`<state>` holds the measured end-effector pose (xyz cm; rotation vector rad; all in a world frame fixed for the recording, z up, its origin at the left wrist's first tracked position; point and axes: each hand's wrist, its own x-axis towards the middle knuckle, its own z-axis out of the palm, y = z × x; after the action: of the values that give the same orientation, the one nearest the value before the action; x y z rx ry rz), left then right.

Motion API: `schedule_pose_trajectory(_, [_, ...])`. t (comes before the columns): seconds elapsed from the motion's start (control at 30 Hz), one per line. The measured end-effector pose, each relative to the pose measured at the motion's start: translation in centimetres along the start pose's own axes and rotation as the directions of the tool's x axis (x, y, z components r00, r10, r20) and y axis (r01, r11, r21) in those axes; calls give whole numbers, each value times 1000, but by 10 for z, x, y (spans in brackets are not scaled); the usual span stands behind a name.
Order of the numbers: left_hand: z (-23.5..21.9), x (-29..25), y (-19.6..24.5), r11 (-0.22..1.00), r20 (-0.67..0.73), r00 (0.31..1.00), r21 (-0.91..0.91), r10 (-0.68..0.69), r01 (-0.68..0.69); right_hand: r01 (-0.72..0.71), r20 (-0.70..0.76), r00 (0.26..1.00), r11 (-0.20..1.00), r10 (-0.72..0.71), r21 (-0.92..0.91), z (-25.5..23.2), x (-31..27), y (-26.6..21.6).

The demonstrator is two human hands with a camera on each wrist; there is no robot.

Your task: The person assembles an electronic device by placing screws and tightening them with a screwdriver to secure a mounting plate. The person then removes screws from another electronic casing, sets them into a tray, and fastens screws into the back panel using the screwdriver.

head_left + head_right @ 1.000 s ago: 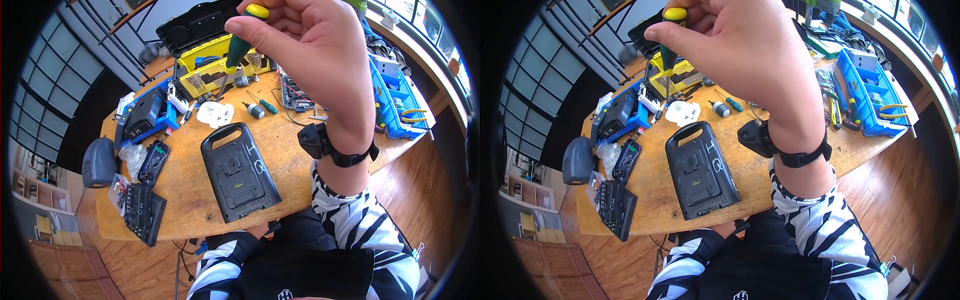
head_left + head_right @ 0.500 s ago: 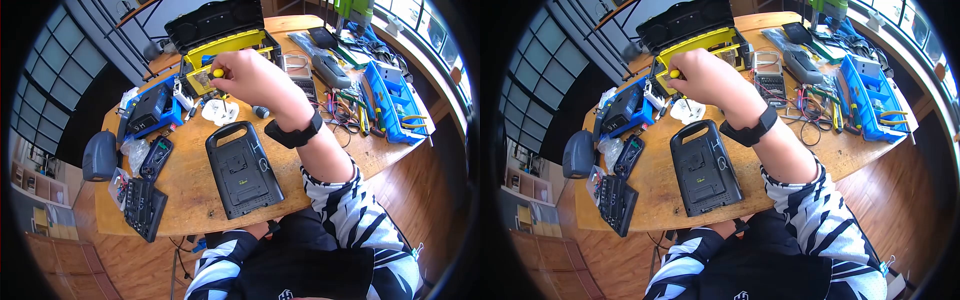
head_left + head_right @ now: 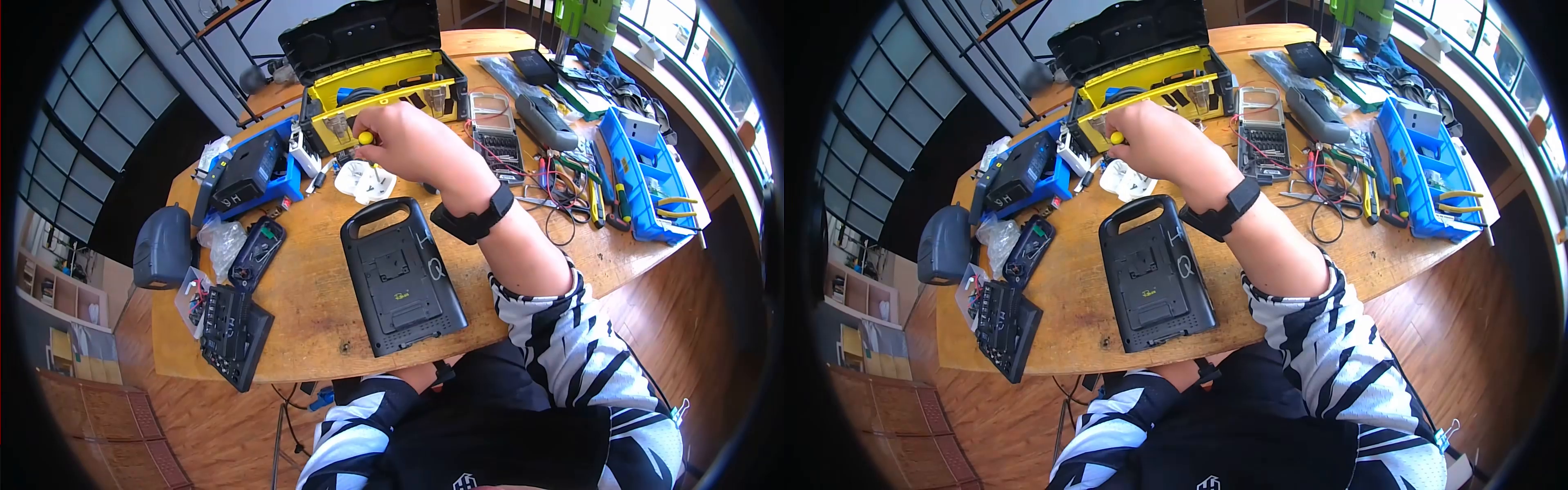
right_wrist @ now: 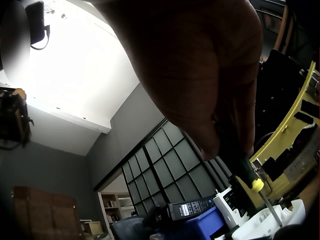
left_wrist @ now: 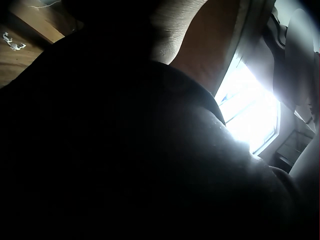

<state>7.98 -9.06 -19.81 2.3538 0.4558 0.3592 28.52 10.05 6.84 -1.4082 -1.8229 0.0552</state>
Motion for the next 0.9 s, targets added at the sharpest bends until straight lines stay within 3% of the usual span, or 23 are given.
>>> schedule_pose_trajectory(0.9, [1, 1, -1, 1000, 1, 1000, -17, -7, 7, 46, -46, 998, 999, -46, -5, -4, -2, -2])
